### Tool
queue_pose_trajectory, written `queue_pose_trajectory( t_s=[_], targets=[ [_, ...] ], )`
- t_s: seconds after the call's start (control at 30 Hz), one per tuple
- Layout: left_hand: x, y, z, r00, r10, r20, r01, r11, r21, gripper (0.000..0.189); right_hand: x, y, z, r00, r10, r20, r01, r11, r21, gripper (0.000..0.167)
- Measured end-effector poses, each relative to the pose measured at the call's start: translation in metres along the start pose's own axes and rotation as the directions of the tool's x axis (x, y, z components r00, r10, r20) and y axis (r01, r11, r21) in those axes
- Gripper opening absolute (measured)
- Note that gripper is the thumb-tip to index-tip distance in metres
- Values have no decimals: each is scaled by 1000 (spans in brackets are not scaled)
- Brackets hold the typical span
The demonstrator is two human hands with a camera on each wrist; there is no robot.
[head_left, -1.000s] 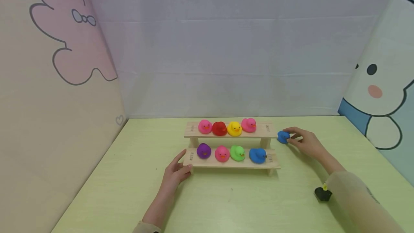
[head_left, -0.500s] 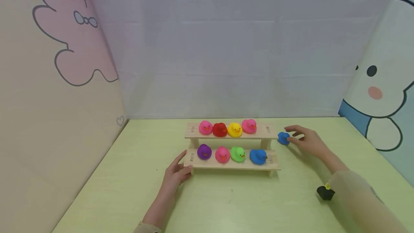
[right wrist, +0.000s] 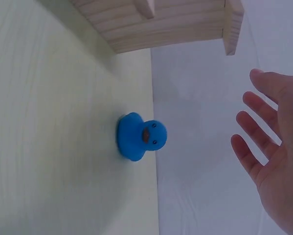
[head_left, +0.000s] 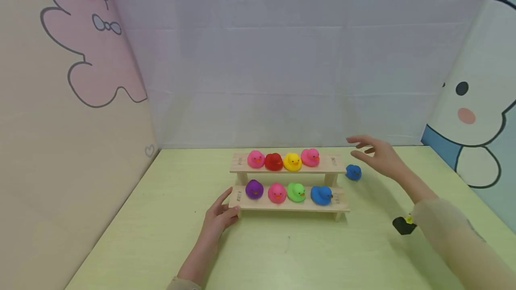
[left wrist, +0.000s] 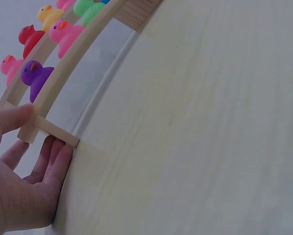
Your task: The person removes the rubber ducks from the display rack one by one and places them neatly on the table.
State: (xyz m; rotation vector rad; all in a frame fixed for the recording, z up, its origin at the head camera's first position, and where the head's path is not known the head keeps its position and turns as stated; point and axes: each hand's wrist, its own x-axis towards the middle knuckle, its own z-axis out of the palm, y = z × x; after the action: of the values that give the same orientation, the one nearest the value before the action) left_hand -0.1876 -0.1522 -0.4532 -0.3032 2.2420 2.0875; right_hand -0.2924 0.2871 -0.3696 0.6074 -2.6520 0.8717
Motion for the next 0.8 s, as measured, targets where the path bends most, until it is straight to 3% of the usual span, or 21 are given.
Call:
queue_pose_trajectory(
  t_s=[0.2, 0.4, 0.67, 0.8],
  targets=[
    [1, 0, 0, 1000, -2, -1, 2, 1000, -7, 64, 10, -26, 0, 999, -41, -29, 41, 999, 11, 42],
    [1, -1, 0, 1000, -8, -2, 8, 1000, -3, 64, 15, -48, 9, 993, -115, -32, 118, 988, 100, 44],
    [1, -2, -1, 1000, -1, 4, 1, 1000, -6, 64, 18, -60, 26, 987, -163, 8, 157, 957, 243, 45],
    [2, -2, -1, 1000, 0, 3, 0, 1000, -7, 64, 18, -61, 34, 987, -152, 58, 128, 945, 301, 44]
  ],
)
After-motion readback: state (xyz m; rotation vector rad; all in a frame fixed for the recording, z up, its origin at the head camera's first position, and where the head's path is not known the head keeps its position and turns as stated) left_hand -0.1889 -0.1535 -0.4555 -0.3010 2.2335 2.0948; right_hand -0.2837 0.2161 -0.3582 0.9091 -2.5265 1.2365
